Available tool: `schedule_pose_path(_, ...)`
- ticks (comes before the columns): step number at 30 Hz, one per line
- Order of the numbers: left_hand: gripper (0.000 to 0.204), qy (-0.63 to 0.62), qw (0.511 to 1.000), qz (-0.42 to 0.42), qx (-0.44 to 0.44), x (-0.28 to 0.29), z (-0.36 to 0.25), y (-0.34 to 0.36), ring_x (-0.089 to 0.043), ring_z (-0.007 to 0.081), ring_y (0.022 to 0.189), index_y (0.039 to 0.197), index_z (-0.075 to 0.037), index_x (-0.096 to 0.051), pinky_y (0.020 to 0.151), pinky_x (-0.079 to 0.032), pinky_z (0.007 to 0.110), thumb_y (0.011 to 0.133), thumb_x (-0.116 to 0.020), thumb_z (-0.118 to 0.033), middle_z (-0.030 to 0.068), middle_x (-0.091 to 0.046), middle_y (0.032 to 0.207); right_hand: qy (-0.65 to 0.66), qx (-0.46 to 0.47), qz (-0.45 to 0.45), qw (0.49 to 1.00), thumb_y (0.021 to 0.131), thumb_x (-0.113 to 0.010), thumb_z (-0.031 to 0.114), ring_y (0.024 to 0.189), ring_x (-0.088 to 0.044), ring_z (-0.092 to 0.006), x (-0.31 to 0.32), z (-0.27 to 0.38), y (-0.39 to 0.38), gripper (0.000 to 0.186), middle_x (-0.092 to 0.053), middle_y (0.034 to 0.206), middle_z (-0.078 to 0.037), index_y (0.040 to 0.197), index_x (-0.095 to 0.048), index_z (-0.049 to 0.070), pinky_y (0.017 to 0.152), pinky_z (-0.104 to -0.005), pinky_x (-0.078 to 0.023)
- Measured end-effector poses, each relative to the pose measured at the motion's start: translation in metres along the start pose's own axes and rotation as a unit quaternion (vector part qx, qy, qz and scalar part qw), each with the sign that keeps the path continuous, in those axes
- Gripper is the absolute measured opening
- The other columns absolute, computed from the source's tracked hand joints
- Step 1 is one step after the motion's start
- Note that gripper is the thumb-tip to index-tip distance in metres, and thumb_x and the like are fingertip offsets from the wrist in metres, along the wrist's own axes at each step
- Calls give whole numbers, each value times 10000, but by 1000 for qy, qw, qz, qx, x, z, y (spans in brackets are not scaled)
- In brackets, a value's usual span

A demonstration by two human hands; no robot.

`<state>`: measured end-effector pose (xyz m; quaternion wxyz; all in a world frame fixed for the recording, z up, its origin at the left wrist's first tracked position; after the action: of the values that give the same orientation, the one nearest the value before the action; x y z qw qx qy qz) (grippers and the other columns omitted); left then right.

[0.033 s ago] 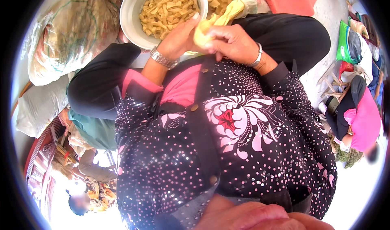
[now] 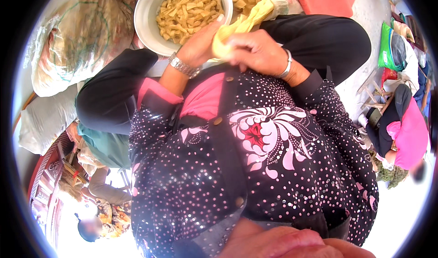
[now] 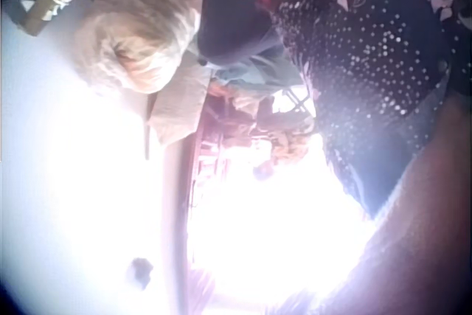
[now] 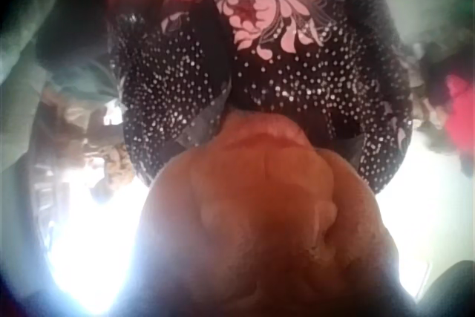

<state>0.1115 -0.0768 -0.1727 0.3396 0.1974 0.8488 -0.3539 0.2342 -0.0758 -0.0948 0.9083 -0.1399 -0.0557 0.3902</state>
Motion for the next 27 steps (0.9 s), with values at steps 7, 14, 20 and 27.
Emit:
schedule_pose_path(7, 327, 20, 999, 15, 20, -15, -22, 4, -645, 226, 874, 1201, 44, -498, 754, -544, 321, 951, -506, -167, 163, -637, 1036, -65, 280, 115, 951, 816, -655, 183, 731, -614, -276, -59, 43, 11, 135, -622, 795, -86, 857, -624, 58, 648, -344, -469)
schedule_pose_path(14, 315, 106, 975, -114, -160, 31, -94, -28, -608, 181, 789, 1231, 36, -481, 725, -547, 299, 955, -491, -117, 159, -630, 989, -66, 324, 149, 932, 806, -662, 198, 642, -635, -272, -80, 67, 41, 108, -649, 721, -65, 858, -637, 107, 565, -345, -469)
schedule_pose_path(20, 330, 128, 958, -97, -239, 8, -142, -60, -400, 48, 602, 1278, -25, -473, 537, -383, 173, 976, -451, -154, 74, -571, 901, -59, 194, 172, 964, 868, -609, 218, 589, -650, -180, -85, 43, 77, 180, -667, 722, -60, 954, -626, 60, 523, -297, -486)
schedule_pose_path(27, 309, 118, 964, -62, -232, 8, -133, -69, -534, 126, 599, 1260, -23, -503, 546, -469, 251, 963, -460, -101, 120, -619, 824, 277, 157, -36, 947, 980, -363, 466, 1065, -577, -230, -3, 4, 111, 578, -551, 1205, -155, 1353, -380, 24, 699, -313, -563)
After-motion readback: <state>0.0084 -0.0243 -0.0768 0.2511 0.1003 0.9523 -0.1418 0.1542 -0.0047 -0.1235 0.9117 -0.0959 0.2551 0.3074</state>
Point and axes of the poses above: each hand's wrist, its own y-axis towards the middle knuckle, its own x-axis out of the back of the hand, z = x × y, the point moved 5 cm from there along y, towards the middle knuckle
